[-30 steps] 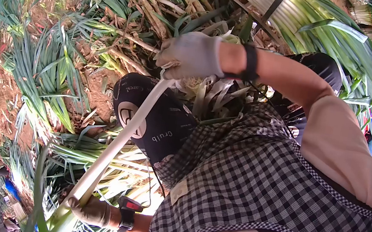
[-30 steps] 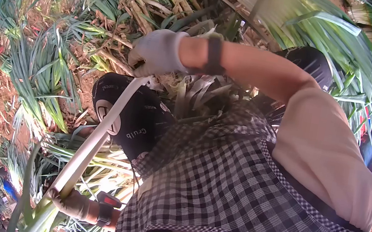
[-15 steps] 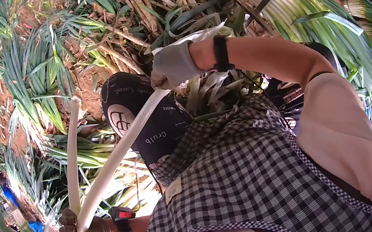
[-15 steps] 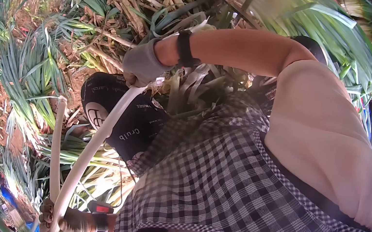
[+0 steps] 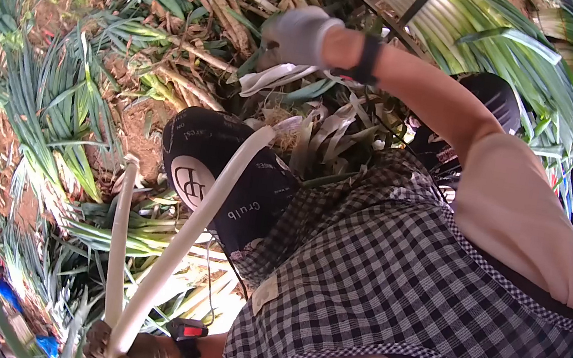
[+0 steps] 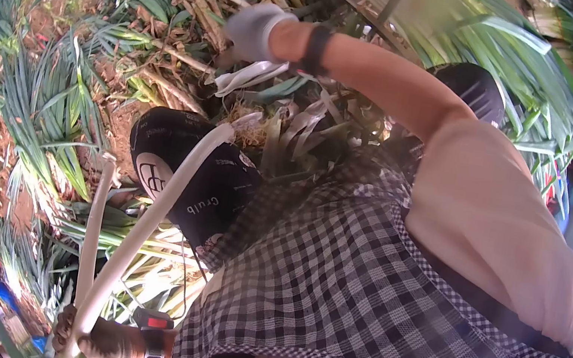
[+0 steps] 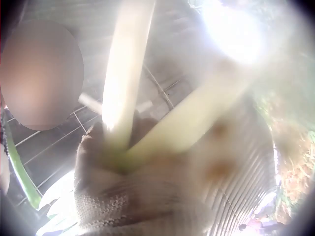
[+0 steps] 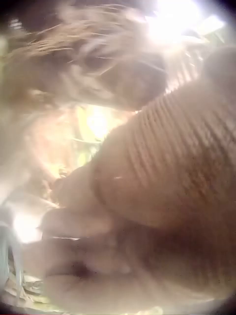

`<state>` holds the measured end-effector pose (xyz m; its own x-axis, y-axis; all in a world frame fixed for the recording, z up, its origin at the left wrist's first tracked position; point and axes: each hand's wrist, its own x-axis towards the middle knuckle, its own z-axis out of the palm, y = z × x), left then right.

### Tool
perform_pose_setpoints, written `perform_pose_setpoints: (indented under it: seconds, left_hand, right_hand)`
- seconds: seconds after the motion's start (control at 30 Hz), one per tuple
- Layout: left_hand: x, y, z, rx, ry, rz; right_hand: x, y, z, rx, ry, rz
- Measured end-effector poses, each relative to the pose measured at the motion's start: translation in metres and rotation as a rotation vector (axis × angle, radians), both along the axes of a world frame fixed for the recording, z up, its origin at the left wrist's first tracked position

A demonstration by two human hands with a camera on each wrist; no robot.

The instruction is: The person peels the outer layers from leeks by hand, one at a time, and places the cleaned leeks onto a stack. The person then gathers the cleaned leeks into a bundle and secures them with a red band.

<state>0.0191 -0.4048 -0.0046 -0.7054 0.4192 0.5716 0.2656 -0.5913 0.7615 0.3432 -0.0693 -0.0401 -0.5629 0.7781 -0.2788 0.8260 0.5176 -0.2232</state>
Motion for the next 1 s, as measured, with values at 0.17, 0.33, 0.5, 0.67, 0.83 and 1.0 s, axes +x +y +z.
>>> perform_pose_setpoints:
  seconds: [0.17,0.33,0.5,0.67,0.83,1.0]
  left_hand:
    - [-0.008,0.019,0.008,0.055,-0.079,0.176]
    - [-0.056,-0.001,0.058,0.16,-0.185,0.345]
    - [-0.127,-0.098,0.087,-0.091,-0.302,0.593]
    - [-0.181,-0.21,0.057,-0.419,-0.482,0.537]
    - [-0.145,-0.235,0.011,-0.864,-0.281,0.73]
    - [-0.205,-0.289,-0.1,-0.917,-0.556,0.588]
  right_hand:
    - [-0.044,-0.049,0.004,0.233,0.545,0.486]
    - [-0.046,-0.001,0.012,0.268,0.011,-0.064]
    - [0.075,0.11,-0.104,0.77,0.07,0.33]
    - [-0.012,0.026,-0.039,0.501,-0.003,0.171]
    - [-0.039,0.05,-0.077,0.269,0.157,0.137]
    - [-0.051,0.029,-0.03,0.199,-0.025,0.009]
